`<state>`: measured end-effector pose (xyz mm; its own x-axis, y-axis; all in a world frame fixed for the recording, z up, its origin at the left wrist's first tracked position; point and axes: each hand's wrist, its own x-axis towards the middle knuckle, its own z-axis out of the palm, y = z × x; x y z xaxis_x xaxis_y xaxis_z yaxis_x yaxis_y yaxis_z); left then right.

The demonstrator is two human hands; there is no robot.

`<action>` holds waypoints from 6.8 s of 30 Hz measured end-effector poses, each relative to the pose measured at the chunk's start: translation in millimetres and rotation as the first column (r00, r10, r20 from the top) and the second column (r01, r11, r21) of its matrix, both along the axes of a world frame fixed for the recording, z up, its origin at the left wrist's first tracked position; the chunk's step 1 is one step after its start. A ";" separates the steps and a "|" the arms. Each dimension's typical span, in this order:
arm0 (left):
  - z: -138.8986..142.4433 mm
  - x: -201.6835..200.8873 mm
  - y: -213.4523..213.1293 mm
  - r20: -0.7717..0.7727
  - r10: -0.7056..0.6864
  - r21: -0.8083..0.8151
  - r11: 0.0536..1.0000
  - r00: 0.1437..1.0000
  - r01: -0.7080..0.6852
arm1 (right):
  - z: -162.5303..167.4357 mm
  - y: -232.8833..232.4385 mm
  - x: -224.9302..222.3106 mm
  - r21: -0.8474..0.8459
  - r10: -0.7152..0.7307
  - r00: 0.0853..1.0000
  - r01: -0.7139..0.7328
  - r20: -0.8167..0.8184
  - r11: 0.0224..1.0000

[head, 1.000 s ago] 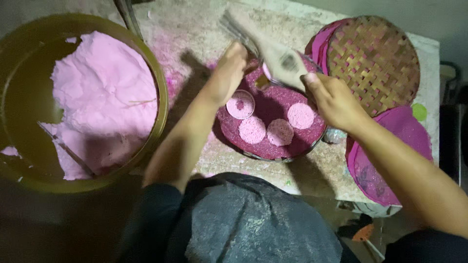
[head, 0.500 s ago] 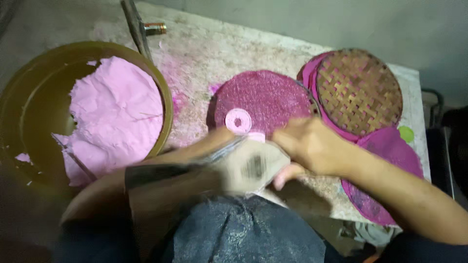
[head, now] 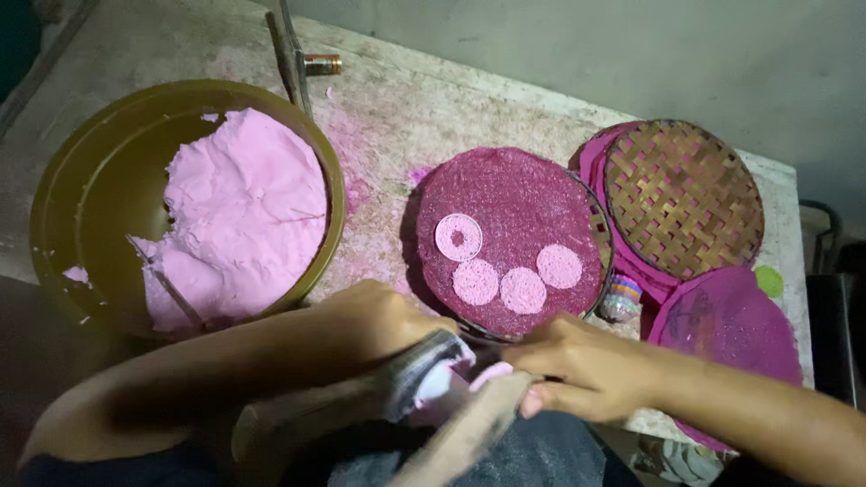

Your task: The person scoops pink paste from a large basin into a handheld wooden mold, presses the mold plunger to form a round disc, and ejects the disc onto a round tray alongside previously formed discs. They repeat this cycle continuously, occasionally repositioning discs on the tray.

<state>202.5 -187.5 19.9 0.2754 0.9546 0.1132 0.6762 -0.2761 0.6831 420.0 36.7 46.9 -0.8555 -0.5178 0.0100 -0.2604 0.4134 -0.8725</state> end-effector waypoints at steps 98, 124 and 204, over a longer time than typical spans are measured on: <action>-128.9 -212.3 -203.9 0.370 0.915 0.286 0.052 0.160 -0.957 | -25.6 -270.4 -341.0 0.111 -0.192 0.585 0.442 -0.788 0.890; -145.8 -211.9 -326.1 0.928 0.371 -0.212 0.587 0.027 -0.781 | -13.6 -110.3 -352.7 0.137 -0.305 0.892 0.274 0.335 0.952; -89.3 -275.0 -192.2 -0.032 0.999 0.326 -0.030 -0.043 -0.945 | -98.0 -176.6 -374.5 0.113 -0.503 0.859 0.493 0.097 0.863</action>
<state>-72.5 -379.7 -69.4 -0.8770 0.2515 0.4094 0.4538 0.7136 0.5337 45.4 -139.9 -51.1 -0.9912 -0.0169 -0.1317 0.1027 0.5304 -0.8415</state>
